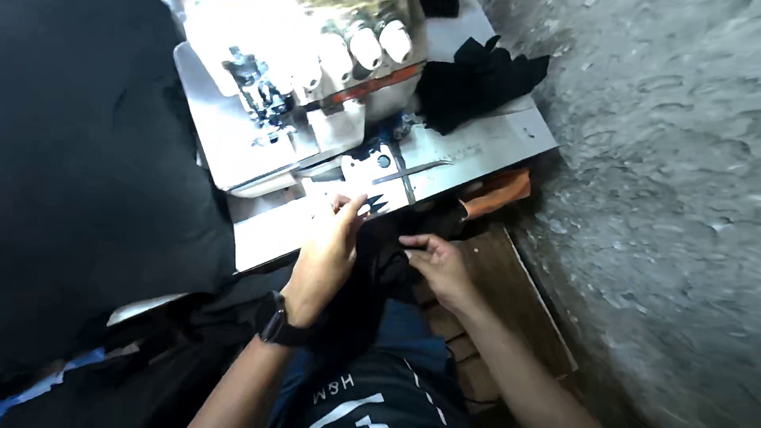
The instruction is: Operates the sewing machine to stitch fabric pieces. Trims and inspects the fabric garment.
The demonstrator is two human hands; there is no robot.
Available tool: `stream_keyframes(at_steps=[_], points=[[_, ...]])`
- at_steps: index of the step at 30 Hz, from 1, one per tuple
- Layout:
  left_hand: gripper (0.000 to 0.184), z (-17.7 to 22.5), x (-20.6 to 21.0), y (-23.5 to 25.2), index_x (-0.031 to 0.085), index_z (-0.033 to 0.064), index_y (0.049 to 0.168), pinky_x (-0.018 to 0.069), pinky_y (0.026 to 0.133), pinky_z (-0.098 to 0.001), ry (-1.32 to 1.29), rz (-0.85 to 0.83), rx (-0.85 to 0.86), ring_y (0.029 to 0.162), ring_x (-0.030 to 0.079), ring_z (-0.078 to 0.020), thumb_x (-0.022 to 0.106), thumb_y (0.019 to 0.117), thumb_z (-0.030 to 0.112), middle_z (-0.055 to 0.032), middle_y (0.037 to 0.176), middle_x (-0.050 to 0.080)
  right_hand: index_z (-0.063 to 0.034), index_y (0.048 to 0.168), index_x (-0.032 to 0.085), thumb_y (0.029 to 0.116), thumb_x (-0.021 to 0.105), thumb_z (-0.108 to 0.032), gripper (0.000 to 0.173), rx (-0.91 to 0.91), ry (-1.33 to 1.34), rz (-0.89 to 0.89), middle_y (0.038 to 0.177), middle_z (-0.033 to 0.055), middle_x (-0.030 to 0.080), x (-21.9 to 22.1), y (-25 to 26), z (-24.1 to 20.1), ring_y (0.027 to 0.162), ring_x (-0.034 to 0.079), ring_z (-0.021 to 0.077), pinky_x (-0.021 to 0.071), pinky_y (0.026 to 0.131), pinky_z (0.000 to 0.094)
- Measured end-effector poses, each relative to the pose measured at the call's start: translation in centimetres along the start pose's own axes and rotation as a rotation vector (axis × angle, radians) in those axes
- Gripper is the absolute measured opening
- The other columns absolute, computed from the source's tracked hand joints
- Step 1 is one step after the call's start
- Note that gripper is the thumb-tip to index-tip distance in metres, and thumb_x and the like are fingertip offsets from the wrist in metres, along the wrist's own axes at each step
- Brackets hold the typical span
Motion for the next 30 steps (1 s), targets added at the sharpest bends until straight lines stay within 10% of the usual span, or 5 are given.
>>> stream_keyframes(at_steps=[5, 9, 18, 30], points=[[0.031, -0.2, 2.4, 5.7, 0.066, 0.0067, 0.133, 0.055, 0.081, -0.043, 0.145, 0.143, 0.052, 0.097, 0.064, -0.0278, 0.058, 0.1042, 0.014, -0.0167, 0.116, 0.062, 0.0062, 0.112, 0.069, 0.0919, 0.072, -0.004, 0.023, -0.365, -0.202, 0.194, 0.127, 0.0173, 0.067, -2.2, -1.7, 5.8, 0.112, 0.07, 0.0188, 0.062, 0.094, 0.0309], [0.036, -0.1, 3.5, 7.4, 0.062, 0.0069, 0.139, 0.0548, 0.089, -0.0479, 0.258, 0.152, -0.001, 0.108, 0.063, -0.033, 0.054, 0.1044, 0.013, -0.0194, 0.127, 0.059, -0.0216, 0.121, 0.073, 0.0939, 0.075, -0.041, 0.033, -0.706, -0.631, -0.032, 0.13, -0.0003, 0.069, -4.3, -2.3, 5.5, 0.128, 0.06, 0.0149, 0.0489, 0.11, 0.0347], [0.033, 0.9, 2.8, 7.7, 0.067, 0.0087, 0.133, 0.0559, 0.077, -0.0407, 0.261, 0.175, -0.054, 0.098, 0.063, -0.0277, 0.061, 0.1009, 0.011, -0.0165, 0.122, 0.057, -0.0262, 0.114, 0.079, 0.0989, 0.065, -0.025, 0.02, -0.801, -0.728, -0.136, 0.109, -0.0027, 0.073, -3.7, 1.1, 4.8, 0.114, 0.063, 0.0159, 0.051, 0.102, 0.0313], [0.035, 0.9, 5.2, 10.9, 0.069, 0.0195, 0.133, 0.045, 0.101, -0.0551, 0.375, 0.081, 0.116, 0.123, 0.06, -0.0298, 0.061, 0.0988, 0.02, -0.0074, 0.124, 0.07, -0.0114, 0.111, 0.077, 0.1047, 0.062, -0.026, 0.021, -0.979, -0.551, -0.36, 0.116, 0.0044, 0.076, -3.3, -0.8, -0.7, 0.122, 0.067, 0.0192, 0.0493, 0.114, 0.0419]])
Point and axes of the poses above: each hand's wrist, its own y-axis towards the middle knuckle, its own x-axis out of the palm, z = x × y, the point moved 1 cm from there along y, towards the middle knuckle
